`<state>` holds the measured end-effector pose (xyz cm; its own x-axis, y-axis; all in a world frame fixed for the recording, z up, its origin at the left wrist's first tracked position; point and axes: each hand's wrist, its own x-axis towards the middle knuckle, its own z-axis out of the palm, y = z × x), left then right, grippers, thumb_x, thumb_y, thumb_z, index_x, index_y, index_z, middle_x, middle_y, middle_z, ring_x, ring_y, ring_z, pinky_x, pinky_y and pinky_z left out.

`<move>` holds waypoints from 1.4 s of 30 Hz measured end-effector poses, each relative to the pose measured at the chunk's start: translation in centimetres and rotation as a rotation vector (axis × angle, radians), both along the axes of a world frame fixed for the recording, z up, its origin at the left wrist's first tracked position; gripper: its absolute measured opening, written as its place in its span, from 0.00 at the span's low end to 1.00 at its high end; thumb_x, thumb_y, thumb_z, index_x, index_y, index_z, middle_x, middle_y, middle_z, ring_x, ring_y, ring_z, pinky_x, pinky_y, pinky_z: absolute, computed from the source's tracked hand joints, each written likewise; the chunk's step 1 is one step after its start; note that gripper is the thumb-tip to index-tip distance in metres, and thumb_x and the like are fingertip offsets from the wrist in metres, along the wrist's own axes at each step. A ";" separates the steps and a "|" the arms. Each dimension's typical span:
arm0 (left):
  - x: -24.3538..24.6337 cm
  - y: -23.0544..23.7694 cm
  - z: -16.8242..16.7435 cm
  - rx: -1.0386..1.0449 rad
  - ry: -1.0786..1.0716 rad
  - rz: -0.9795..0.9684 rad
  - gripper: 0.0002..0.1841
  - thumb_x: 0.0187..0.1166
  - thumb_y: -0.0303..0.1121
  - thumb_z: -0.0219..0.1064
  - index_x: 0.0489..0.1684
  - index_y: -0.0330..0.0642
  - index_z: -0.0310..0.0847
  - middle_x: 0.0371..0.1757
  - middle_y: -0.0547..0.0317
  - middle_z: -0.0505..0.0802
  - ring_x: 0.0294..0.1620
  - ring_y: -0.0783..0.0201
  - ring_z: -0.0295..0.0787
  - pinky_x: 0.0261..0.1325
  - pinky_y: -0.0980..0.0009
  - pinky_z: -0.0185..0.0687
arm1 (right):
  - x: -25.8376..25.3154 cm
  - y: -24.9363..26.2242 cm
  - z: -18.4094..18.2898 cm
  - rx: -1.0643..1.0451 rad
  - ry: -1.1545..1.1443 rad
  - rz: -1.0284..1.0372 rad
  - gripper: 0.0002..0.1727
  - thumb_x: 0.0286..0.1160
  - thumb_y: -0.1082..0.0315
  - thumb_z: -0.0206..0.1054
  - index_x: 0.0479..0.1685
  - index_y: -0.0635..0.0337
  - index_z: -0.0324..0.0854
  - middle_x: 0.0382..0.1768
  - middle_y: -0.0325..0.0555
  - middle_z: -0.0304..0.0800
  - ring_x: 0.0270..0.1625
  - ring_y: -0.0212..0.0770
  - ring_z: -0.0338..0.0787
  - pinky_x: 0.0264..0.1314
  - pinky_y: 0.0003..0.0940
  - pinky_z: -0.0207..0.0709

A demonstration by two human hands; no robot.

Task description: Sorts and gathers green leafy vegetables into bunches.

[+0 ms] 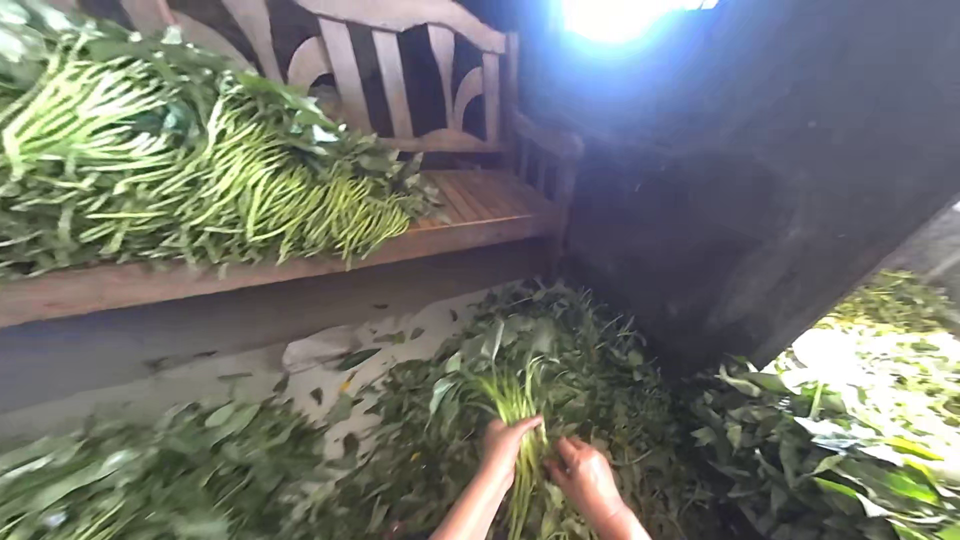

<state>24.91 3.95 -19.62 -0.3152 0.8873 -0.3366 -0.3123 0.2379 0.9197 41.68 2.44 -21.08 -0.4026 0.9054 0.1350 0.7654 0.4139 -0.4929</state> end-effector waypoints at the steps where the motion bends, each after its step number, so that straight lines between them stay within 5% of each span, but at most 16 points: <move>1: 0.4 0.0 -0.1 -0.011 -0.011 0.028 0.23 0.64 0.23 0.81 0.57 0.27 0.80 0.46 0.42 0.93 0.47 0.54 0.93 0.51 0.57 0.91 | -0.1 -0.1 -0.1 0.048 -0.023 -0.018 0.20 0.83 0.53 0.64 0.53 0.61 0.90 0.48 0.56 0.95 0.53 0.54 0.96 0.58 0.54 0.88; 5: 1.2 0.0 -0.3 -0.084 -0.088 0.132 0.19 0.69 0.20 0.76 0.56 0.24 0.77 0.39 0.39 0.92 0.32 0.52 0.93 0.38 0.58 0.93 | -0.4 -0.3 -0.3 0.120 -0.024 -0.074 0.17 0.82 0.58 0.63 0.45 0.63 0.92 0.43 0.56 0.95 0.47 0.54 0.97 0.51 0.52 0.90; 10: 0.8 -0.5 -1.0 -0.127 -0.092 0.164 0.22 0.72 0.21 0.74 0.63 0.25 0.75 0.48 0.37 0.90 0.40 0.51 0.92 0.43 0.56 0.92 | -1.0 -0.4 0.6 -0.129 0.060 -0.128 0.18 0.84 0.60 0.59 0.51 0.62 0.91 0.50 0.56 0.95 0.55 0.54 0.95 0.60 0.55 0.86; 15: 0.8 -0.6 -1.2 -0.117 -0.077 0.201 0.21 0.73 0.21 0.72 0.64 0.26 0.74 0.44 0.40 0.89 0.34 0.56 0.90 0.38 0.60 0.91 | -0.6 -0.3 0.3 -0.214 0.136 -0.160 0.18 0.85 0.60 0.58 0.53 0.63 0.90 0.50 0.57 0.94 0.57 0.55 0.94 0.64 0.57 0.83; 19: -1.6 0.6 -0.9 -0.081 -0.087 0.242 0.22 0.75 0.23 0.71 0.66 0.28 0.74 0.46 0.42 0.89 0.38 0.56 0.89 0.40 0.60 0.89 | 2.8 -0.1 2.4 -0.319 0.104 -0.427 0.19 0.86 0.61 0.59 0.62 0.63 0.87 0.58 0.59 0.92 0.63 0.55 0.91 0.70 0.56 0.81; 22: -3.6 0.4 -0.5 -0.057 -0.124 0.238 0.23 0.77 0.23 0.70 0.70 0.30 0.72 0.53 0.39 0.89 0.46 0.53 0.89 0.47 0.56 0.89 | 6.5 -0.1 2.6 -0.488 -0.231 -0.563 0.28 0.85 0.66 0.61 0.83 0.64 0.71 0.78 0.69 0.75 0.73 0.70 0.82 0.71 0.69 0.76; 24: -3.9 0.4 -0.5 -0.046 -0.120 0.212 0.24 0.76 0.24 0.73 0.70 0.30 0.73 0.53 0.38 0.90 0.47 0.50 0.91 0.49 0.53 0.90 | 8.0 0.5 2.2 -0.534 -0.310 -0.543 0.35 0.78 0.68 0.68 0.86 0.67 0.65 0.85 0.76 0.61 0.78 0.79 0.73 0.73 0.76 0.70; 26: -3.6 0.6 -0.6 -0.030 -0.125 0.172 0.24 0.72 0.24 0.76 0.67 0.30 0.76 0.50 0.40 0.91 0.45 0.51 0.92 0.48 0.54 0.90 | 7.3 0.9 2.8 -0.433 -0.176 -0.427 0.30 0.81 0.61 0.67 0.82 0.63 0.72 0.81 0.69 0.70 0.76 0.67 0.80 0.77 0.63 0.75; 29: -2.7 0.7 -0.5 -0.012 -0.142 0.123 0.19 0.70 0.23 0.77 0.57 0.28 0.80 0.40 0.42 0.93 0.35 0.54 0.92 0.41 0.59 0.91 | 3.5 0.7 3.3 -0.279 0.158 -0.143 0.23 0.81 0.55 0.68 0.70 0.58 0.84 0.63 0.56 0.87 0.58 0.49 0.90 0.67 0.48 0.83; 34: -1.9 0.3 0.2 -0.021 -0.177 0.012 0.20 0.70 0.22 0.77 0.59 0.29 0.79 0.42 0.42 0.93 0.39 0.54 0.93 0.44 0.58 0.92 | 0.5 0.4 1.1 -0.348 0.264 0.026 0.24 0.78 0.53 0.72 0.68 0.55 0.87 0.59 0.55 0.89 0.51 0.45 0.89 0.61 0.43 0.82; 38: -1.9 0.0 -0.4 -0.041 -0.192 -0.055 0.20 0.70 0.22 0.77 0.59 0.28 0.79 0.44 0.41 0.94 0.43 0.53 0.94 0.49 0.57 0.92 | 0.5 0.5 0.7 -0.542 0.524 0.068 0.20 0.76 0.57 0.74 0.60 0.60 0.89 0.39 0.42 0.89 0.37 0.30 0.83 0.47 0.30 0.79; 40: -2.1 0.2 -0.6 -0.049 -0.212 -0.055 0.19 0.70 0.22 0.76 0.58 0.28 0.80 0.43 0.41 0.94 0.42 0.53 0.94 0.48 0.57 0.92 | 0.8 0.8 0.6 -0.697 0.635 0.069 0.16 0.78 0.58 0.73 0.53 0.62 0.89 0.43 0.41 0.93 0.43 0.30 0.89 0.52 0.31 0.84; 42: -2.5 0.2 -0.9 -0.063 -0.196 -0.057 0.20 0.71 0.23 0.76 0.60 0.28 0.79 0.45 0.41 0.94 0.43 0.53 0.94 0.48 0.56 0.93 | 0.6 0.3 0.7 -0.837 0.686 0.058 0.15 0.82 0.58 0.67 0.56 0.60 0.87 0.46 0.39 0.91 0.37 0.27 0.83 0.40 0.27 0.78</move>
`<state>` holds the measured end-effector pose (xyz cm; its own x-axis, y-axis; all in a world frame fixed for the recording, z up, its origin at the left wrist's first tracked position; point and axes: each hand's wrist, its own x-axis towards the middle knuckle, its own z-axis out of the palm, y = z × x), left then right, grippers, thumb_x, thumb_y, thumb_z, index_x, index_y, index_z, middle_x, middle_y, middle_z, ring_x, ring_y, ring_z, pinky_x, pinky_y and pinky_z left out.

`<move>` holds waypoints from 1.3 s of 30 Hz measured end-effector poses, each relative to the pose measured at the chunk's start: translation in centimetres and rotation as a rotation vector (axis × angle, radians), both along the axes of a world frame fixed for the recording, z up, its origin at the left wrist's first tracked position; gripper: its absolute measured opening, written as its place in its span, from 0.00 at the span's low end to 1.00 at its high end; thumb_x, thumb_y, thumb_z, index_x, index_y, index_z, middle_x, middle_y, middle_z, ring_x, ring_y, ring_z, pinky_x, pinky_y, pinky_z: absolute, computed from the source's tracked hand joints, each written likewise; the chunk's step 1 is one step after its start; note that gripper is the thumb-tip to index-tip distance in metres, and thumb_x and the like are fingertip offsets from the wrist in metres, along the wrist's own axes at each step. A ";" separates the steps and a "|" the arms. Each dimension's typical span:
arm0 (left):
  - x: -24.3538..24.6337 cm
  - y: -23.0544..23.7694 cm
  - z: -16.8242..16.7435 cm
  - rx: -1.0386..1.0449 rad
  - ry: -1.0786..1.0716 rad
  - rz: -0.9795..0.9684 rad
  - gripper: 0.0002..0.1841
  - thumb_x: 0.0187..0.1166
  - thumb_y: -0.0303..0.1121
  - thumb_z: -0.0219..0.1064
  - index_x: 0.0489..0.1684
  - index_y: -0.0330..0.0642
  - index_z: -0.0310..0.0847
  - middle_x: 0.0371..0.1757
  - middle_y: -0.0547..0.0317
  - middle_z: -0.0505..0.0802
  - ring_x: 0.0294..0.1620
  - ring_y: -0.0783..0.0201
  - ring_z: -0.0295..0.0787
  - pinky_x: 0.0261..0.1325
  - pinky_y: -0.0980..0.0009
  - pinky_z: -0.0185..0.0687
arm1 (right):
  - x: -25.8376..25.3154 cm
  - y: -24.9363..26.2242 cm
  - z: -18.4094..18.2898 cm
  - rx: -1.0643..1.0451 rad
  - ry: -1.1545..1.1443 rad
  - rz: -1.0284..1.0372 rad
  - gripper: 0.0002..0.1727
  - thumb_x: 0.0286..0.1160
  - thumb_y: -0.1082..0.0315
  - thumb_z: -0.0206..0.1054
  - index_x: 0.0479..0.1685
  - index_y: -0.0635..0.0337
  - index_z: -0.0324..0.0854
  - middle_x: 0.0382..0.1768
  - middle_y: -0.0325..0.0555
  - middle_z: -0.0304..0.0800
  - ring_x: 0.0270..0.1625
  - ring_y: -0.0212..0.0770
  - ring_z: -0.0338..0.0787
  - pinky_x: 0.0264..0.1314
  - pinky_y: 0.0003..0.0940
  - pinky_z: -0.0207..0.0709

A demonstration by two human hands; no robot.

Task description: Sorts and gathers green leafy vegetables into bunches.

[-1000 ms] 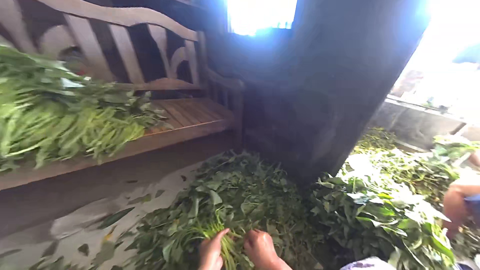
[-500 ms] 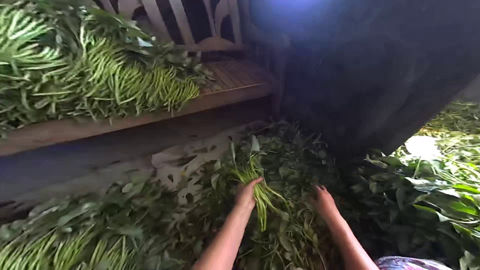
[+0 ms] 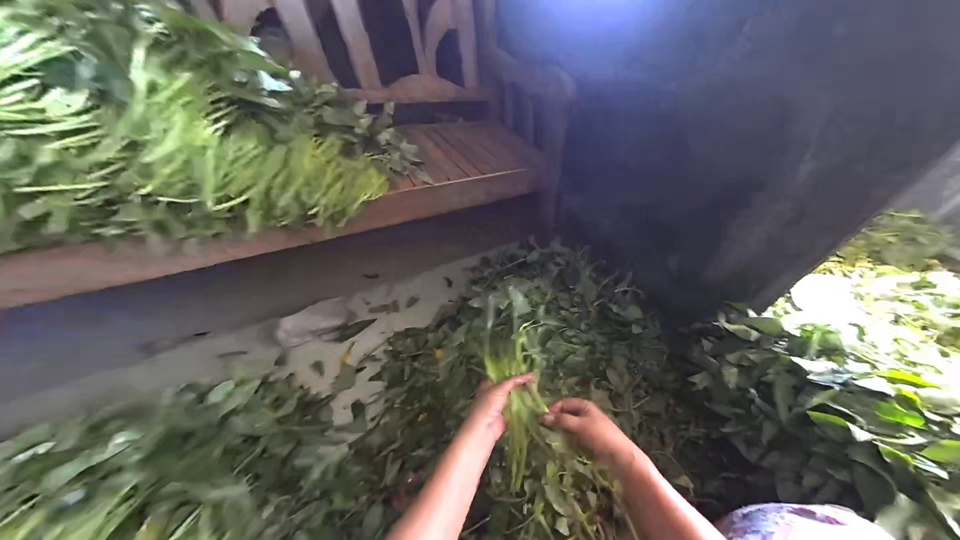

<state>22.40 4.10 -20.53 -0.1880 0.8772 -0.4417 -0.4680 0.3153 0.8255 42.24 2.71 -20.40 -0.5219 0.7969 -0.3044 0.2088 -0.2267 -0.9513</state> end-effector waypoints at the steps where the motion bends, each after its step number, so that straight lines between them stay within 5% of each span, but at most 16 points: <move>1: 0.1 0.1 -0.2 0.001 0.013 -0.006 0.19 0.73 0.24 0.75 0.61 0.28 0.79 0.45 0.41 0.94 0.43 0.53 0.94 0.47 0.55 0.93 | -0.1 -0.4 0.3 -0.061 0.018 -0.008 0.15 0.84 0.59 0.64 0.57 0.59 0.85 0.45 0.37 0.90 0.31 0.25 0.79 0.32 0.25 0.74; 5: 1.3 1.8 -0.8 0.004 0.065 -0.068 0.19 0.78 0.27 0.70 0.66 0.32 0.76 0.47 0.46 0.92 0.42 0.58 0.92 0.45 0.59 0.91 | 0.6 -1.3 1.0 -0.217 0.165 -0.066 0.14 0.88 0.60 0.57 0.56 0.58 0.82 0.32 0.32 0.83 0.19 0.22 0.68 0.20 0.20 0.65; 9: 1.7 3.9 -1.6 -0.050 0.076 -0.042 0.18 0.76 0.31 0.71 0.63 0.37 0.78 0.44 0.52 0.91 0.39 0.62 0.90 0.41 0.61 0.89 | 2.3 -1.0 1.7 -0.046 0.027 -0.105 0.16 0.87 0.57 0.63 0.44 0.62 0.83 0.26 0.35 0.78 0.20 0.25 0.68 0.23 0.23 0.65; 11: 2.0 4.6 -1.9 -0.067 0.090 -0.026 0.19 0.75 0.30 0.72 0.63 0.37 0.78 0.43 0.51 0.91 0.38 0.61 0.89 0.40 0.61 0.88 | 3.3 -0.8 2.7 0.084 -0.158 -0.098 0.20 0.88 0.56 0.63 0.48 0.70 0.86 0.35 0.49 0.86 0.34 0.36 0.80 0.42 0.36 0.77; 14: 3.2 4.6 -1.9 -0.070 0.118 -0.003 0.20 0.74 0.26 0.73 0.64 0.35 0.76 0.43 0.50 0.89 0.38 0.62 0.88 0.40 0.62 0.88 | 3.9 -0.8 3.1 0.243 -0.370 -0.056 0.23 0.87 0.56 0.64 0.49 0.75 0.87 0.45 0.64 0.91 0.49 0.52 0.89 0.62 0.53 0.79; 21: 2.2 3.7 -2.9 -0.074 0.186 0.103 0.23 0.72 0.24 0.74 0.65 0.32 0.75 0.46 0.46 0.89 0.40 0.59 0.88 0.42 0.60 0.88 | 2.8 -0.9 2.6 0.324 -0.626 0.055 0.26 0.84 0.50 0.67 0.44 0.71 0.89 0.47 0.66 0.92 0.58 0.62 0.90 0.66 0.64 0.78; 29: 0.3 1.9 0.4 -0.068 0.088 0.152 0.20 0.76 0.25 0.71 0.66 0.31 0.75 0.48 0.44 0.90 0.43 0.58 0.89 0.44 0.59 0.89 | 0.8 -1.8 3.4 0.109 -0.900 0.181 0.19 0.86 0.61 0.61 0.62 0.67 0.86 0.66 0.67 0.86 0.71 0.68 0.84 0.72 0.72 0.74; 32: -1.5 2.2 -0.7 -0.093 -0.001 0.219 0.18 0.77 0.24 0.70 0.64 0.29 0.76 0.48 0.41 0.90 0.44 0.54 0.89 0.45 0.57 0.88 | 0.2 -2.2 2.6 0.349 -0.840 0.143 0.19 0.88 0.60 0.57 0.60 0.65 0.87 0.62 0.64 0.89 0.68 0.62 0.87 0.73 0.63 0.77; 35: -3.0 1.9 -2.1 -0.189 -0.063 0.247 0.19 0.75 0.25 0.72 0.63 0.30 0.78 0.50 0.40 0.90 0.47 0.51 0.89 0.49 0.54 0.88 | -0.5 -2.6 1.6 0.662 -0.452 -0.035 0.18 0.87 0.63 0.58 0.46 0.70 0.89 0.49 0.60 0.92 0.55 0.52 0.93 0.66 0.47 0.83; 37: -3.8 1.7 -3.0 -0.218 -0.104 0.266 0.18 0.76 0.27 0.72 0.63 0.30 0.79 0.51 0.40 0.90 0.48 0.51 0.88 0.51 0.53 0.87 | -1.1 -2.9 2.3 0.721 -0.221 -0.141 0.17 0.86 0.67 0.57 0.43 0.69 0.90 0.43 0.55 0.93 0.48 0.44 0.92 0.60 0.41 0.85; 39: -4.9 1.6 -3.5 -0.219 -0.115 0.293 0.18 0.77 0.27 0.72 0.62 0.30 0.80 0.52 0.41 0.90 0.50 0.51 0.88 0.52 0.53 0.87 | -0.4 -2.7 3.9 0.731 -0.220 -0.191 0.16 0.86 0.68 0.56 0.43 0.67 0.90 0.42 0.50 0.92 0.44 0.38 0.91 0.54 0.36 0.86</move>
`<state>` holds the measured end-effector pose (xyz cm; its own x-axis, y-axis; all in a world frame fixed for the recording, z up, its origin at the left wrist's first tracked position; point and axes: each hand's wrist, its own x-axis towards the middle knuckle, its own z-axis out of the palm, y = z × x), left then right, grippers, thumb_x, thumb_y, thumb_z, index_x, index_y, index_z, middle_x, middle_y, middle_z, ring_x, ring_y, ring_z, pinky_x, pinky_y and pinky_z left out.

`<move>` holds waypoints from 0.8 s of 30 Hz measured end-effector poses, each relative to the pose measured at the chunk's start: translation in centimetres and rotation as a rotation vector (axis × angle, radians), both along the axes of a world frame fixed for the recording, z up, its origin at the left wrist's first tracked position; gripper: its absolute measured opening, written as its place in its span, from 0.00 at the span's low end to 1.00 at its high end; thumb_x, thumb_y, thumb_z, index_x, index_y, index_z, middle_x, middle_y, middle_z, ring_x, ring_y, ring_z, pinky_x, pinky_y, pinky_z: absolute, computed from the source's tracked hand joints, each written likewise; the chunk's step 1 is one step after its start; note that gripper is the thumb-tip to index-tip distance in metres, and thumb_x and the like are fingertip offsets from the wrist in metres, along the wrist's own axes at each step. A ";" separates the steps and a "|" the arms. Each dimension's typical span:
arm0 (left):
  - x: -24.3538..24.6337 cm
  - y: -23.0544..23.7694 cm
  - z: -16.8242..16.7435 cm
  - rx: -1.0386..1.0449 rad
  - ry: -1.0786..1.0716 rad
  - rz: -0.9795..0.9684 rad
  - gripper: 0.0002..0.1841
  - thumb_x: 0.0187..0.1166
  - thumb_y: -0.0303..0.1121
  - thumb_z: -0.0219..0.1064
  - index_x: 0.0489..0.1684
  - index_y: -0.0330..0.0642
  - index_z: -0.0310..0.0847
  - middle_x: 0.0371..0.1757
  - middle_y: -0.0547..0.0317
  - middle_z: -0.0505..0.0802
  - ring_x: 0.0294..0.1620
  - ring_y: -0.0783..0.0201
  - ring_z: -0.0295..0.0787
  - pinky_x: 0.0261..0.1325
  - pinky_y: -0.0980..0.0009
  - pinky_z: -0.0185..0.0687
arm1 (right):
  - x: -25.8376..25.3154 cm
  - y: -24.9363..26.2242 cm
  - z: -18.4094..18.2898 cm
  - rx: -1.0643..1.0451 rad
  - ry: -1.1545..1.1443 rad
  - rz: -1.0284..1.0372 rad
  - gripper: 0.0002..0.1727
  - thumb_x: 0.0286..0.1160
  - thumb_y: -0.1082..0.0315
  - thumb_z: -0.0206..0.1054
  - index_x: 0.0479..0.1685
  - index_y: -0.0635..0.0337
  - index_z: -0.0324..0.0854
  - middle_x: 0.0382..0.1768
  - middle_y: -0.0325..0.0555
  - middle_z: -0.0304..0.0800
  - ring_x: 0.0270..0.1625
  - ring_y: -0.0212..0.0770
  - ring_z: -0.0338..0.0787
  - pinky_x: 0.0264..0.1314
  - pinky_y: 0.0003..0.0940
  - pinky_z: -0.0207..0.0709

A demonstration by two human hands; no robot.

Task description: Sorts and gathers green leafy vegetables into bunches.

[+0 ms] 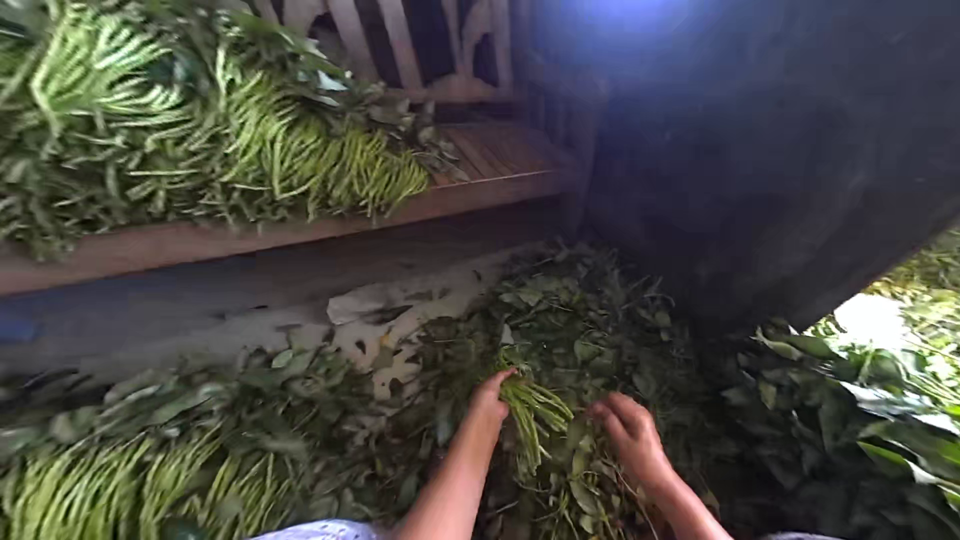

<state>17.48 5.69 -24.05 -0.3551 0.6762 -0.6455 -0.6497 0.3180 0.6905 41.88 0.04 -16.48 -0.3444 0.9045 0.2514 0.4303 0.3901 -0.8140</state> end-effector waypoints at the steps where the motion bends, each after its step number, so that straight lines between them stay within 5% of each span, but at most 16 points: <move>1: -0.4 0.0 -0.1 0.005 0.021 -0.008 0.19 0.76 0.28 0.72 0.63 0.30 0.80 0.53 0.41 0.90 0.51 0.51 0.89 0.54 0.52 0.87 | 0.8 0.5 0.7 -0.022 -0.138 -0.046 0.15 0.85 0.69 0.56 0.46 0.67 0.90 0.46 0.53 0.92 0.47 0.42 0.92 0.56 0.38 0.86; 2: -0.3 -0.1 0.0 0.016 0.056 -0.023 0.20 0.75 0.27 0.73 0.64 0.31 0.79 0.52 0.40 0.91 0.51 0.50 0.89 0.53 0.52 0.87 | 1.7 1.2 1.5 -0.122 -0.383 -0.089 0.15 0.86 0.68 0.57 0.55 0.65 0.89 0.58 0.58 0.90 0.59 0.50 0.91 0.66 0.45 0.84; 4: 1.2 -0.3 0.8 0.079 0.137 -0.073 0.24 0.72 0.24 0.76 0.67 0.29 0.76 0.51 0.38 0.92 0.50 0.49 0.92 0.52 0.52 0.89 | 2.7 2.7 1.8 -0.428 -0.789 -0.124 0.27 0.84 0.64 0.62 0.82 0.59 0.74 0.89 0.67 0.59 0.84 0.70 0.68 0.81 0.71 0.65; 5: 2.3 -0.3 1.5 0.122 0.180 -0.106 0.25 0.71 0.22 0.76 0.67 0.27 0.75 0.49 0.37 0.92 0.48 0.50 0.93 0.51 0.54 0.91 | 2.7 3.2 1.6 -0.477 -0.814 -0.126 0.33 0.82 0.59 0.65 0.86 0.60 0.69 0.92 0.67 0.49 0.88 0.75 0.60 0.82 0.78 0.57; 6: 3.5 -0.2 2.2 0.166 0.214 -0.130 0.24 0.69 0.21 0.77 0.64 0.25 0.76 0.47 0.38 0.93 0.45 0.51 0.94 0.50 0.56 0.93 | 2.2 3.5 1.3 -0.460 -0.744 -0.115 0.37 0.82 0.49 0.66 0.87 0.59 0.68 0.92 0.64 0.51 0.89 0.72 0.60 0.84 0.76 0.56; 9: 7.1 -1.1 3.8 0.239 0.132 -0.139 0.19 0.71 0.20 0.75 0.58 0.22 0.76 0.39 0.39 0.94 0.39 0.54 0.95 0.46 0.60 0.93 | -1.6 3.2 -1.1 -0.425 -0.377 -0.068 0.45 0.78 0.34 0.62 0.81 0.65 0.72 0.80 0.64 0.74 0.83 0.59 0.74 0.87 0.58 0.65; 12: 8.5 -1.3 5.8 0.252 -0.143 -0.122 0.15 0.79 0.21 0.67 0.59 0.24 0.74 0.40 0.38 0.92 0.39 0.52 0.93 0.46 0.59 0.92 | -3.8 2.5 -2.8 -0.415 -0.220 -0.078 0.49 0.74 0.33 0.67 0.81 0.69 0.68 0.73 0.66 0.80 0.75 0.56 0.82 0.82 0.53 0.72; 16: 8.7 -1.9 5.0 0.337 -0.308 -0.211 0.15 0.86 0.24 0.60 0.67 0.29 0.72 0.53 0.39 0.91 0.51 0.52 0.92 0.57 0.58 0.89 | -2.3 2.6 -3.8 -0.532 -0.102 0.017 0.50 0.65 0.36 0.75 0.77 0.69 0.71 0.60 0.59 0.90 0.63 0.49 0.90 0.73 0.49 0.81; 24: 8.4 -2.9 3.8 0.562 0.115 -0.563 0.20 0.85 0.26 0.62 0.74 0.27 0.69 0.66 0.43 0.88 0.65 0.57 0.87 0.71 0.60 0.83 | -0.4 2.4 -3.1 -0.755 0.004 0.051 0.27 0.69 0.58 0.77 0.63 0.65 0.80 0.47 0.48 0.92 0.48 0.40 0.93 0.58 0.42 0.86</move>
